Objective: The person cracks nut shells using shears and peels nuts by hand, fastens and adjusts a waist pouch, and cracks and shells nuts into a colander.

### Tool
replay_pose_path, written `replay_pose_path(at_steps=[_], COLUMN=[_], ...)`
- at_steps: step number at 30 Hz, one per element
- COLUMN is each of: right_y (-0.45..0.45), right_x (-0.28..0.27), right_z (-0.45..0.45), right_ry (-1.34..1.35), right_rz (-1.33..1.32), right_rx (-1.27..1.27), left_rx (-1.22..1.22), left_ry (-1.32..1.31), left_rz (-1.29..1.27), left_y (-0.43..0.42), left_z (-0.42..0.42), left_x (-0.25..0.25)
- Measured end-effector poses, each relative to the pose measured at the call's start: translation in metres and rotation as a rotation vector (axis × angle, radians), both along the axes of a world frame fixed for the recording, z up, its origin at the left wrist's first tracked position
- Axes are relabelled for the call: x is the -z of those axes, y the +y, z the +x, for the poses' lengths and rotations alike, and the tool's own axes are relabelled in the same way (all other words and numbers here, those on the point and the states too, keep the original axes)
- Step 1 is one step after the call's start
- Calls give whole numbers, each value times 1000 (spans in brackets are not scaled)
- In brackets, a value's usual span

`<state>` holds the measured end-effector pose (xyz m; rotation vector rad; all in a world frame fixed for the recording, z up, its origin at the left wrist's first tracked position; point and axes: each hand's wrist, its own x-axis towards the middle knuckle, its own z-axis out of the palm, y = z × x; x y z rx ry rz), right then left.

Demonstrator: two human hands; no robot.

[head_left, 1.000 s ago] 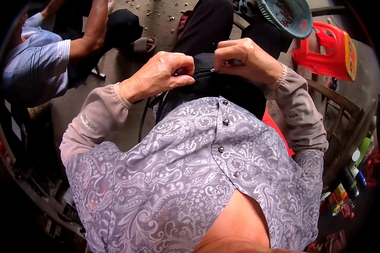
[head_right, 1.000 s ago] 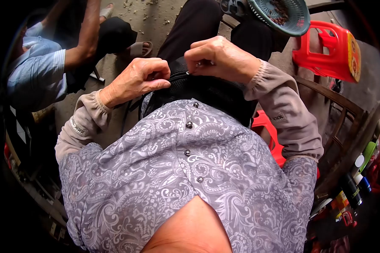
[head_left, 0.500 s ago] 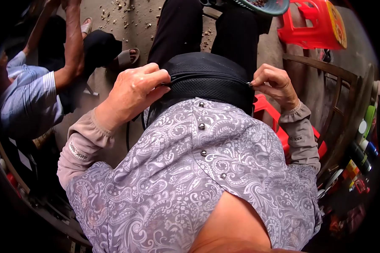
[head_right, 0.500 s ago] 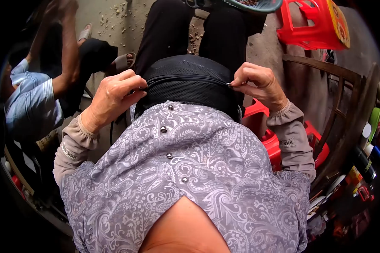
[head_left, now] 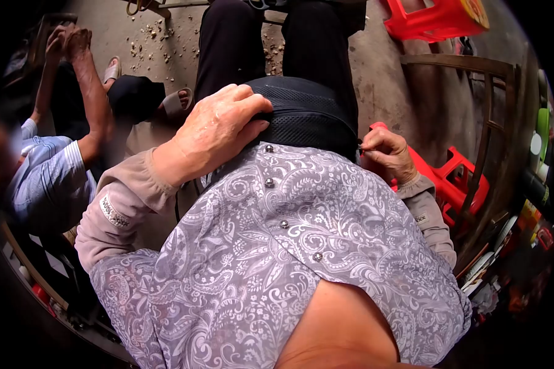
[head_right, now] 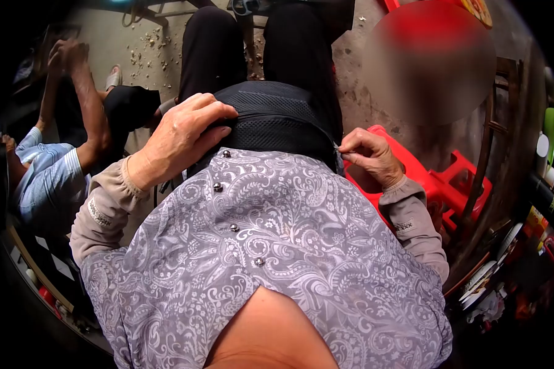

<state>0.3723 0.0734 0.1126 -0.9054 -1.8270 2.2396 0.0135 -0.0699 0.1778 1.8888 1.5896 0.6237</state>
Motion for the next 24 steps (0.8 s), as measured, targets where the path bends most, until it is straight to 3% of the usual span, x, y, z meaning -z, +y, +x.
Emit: replay_pose_path(at_steps=[2, 5, 10, 15, 17, 24], right_y=[-14, -26, -34, 4, 12, 10], right_x=[3, 13, 15, -4, -17, -48], right_z=[5, 14, 18, -8, -26, -115], right_ry=[-7, 12, -52, -42, -86, 82], right_rz=[-103, 35, -17, 366, 369, 950], right_rx=[61, 25, 50, 35, 77, -245], left_rx=[-17, -11, 142, 220, 223, 166], left_ry=[-42, -150, -194, -155, -154, -150], left_rz=[5, -37, -43, -27, -34, -131], left_y=[4, 4, -7, -26, -34, -54], left_z=[6, 13, 15, 17, 19, 22], left_x=[0, -4, -21, -32, -33, -47])
